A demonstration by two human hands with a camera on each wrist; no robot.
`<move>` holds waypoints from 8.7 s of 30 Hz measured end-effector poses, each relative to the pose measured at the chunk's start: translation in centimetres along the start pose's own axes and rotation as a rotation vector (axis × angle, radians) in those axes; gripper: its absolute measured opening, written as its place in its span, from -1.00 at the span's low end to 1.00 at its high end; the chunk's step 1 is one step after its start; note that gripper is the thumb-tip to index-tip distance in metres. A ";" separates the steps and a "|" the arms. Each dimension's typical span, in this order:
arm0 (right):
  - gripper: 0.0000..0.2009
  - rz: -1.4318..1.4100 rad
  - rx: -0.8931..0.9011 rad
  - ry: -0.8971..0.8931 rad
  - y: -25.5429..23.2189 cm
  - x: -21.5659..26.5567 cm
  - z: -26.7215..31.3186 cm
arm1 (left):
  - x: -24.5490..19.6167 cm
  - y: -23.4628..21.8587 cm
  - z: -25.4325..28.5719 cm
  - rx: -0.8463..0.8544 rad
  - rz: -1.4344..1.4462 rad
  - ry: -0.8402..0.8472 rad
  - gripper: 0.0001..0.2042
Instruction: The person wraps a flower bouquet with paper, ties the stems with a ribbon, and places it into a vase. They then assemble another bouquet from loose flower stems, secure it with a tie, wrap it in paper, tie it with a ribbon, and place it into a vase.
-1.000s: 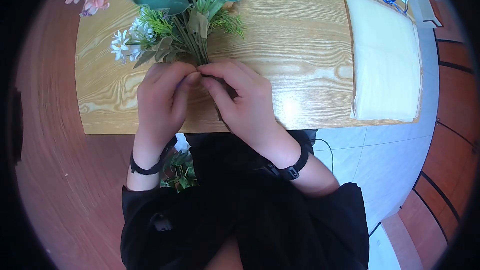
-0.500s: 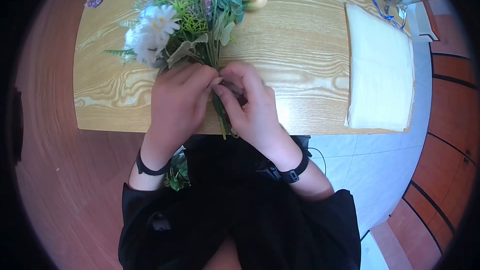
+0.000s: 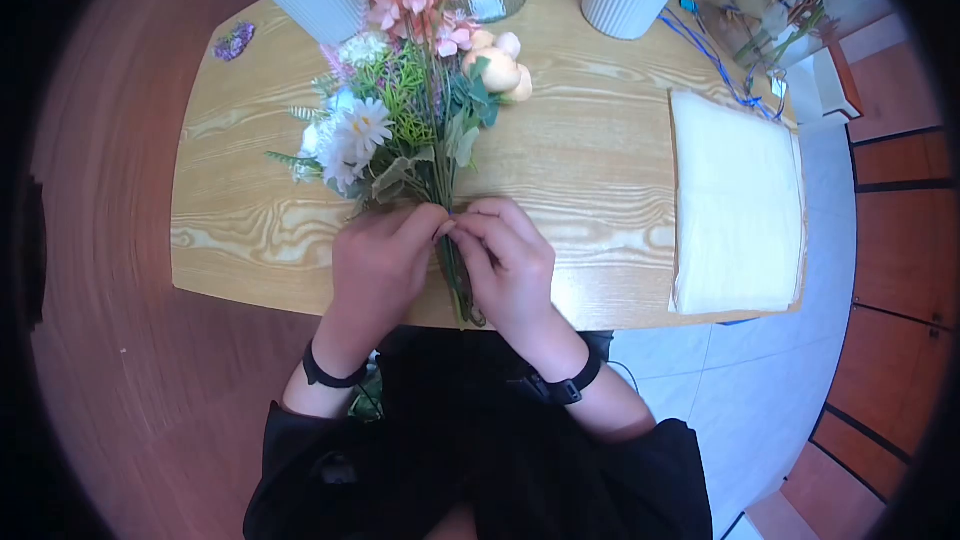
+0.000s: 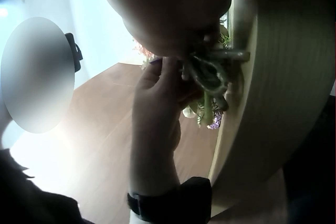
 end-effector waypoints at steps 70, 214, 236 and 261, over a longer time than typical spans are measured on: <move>-0.93 -0.024 0.292 0.112 -0.9 -0.7 -1.7 | 0.9 2.1 2.6 -0.077 0.589 -0.394 -0.98; -0.95 -0.146 0.075 0.451 -2.3 -2.0 0.8 | 0.2 1.2 0.3 0.165 -0.122 0.032 -0.94; -0.87 -0.135 0.104 0.406 -3.9 -1.9 0.7 | -0.3 1.0 1.2 0.079 -0.017 -0.195 -0.78; -0.80 -0.162 0.190 0.551 -4.0 -1.5 0.0 | -0.6 0.1 1.2 0.041 0.246 -0.330 -0.88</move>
Point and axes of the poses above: each hand's wrist, its own z-axis away from the middle knuckle, its own y-axis out of the palm, x = y × z, the point moved 3 cm from there along -z, towards the middle knuckle
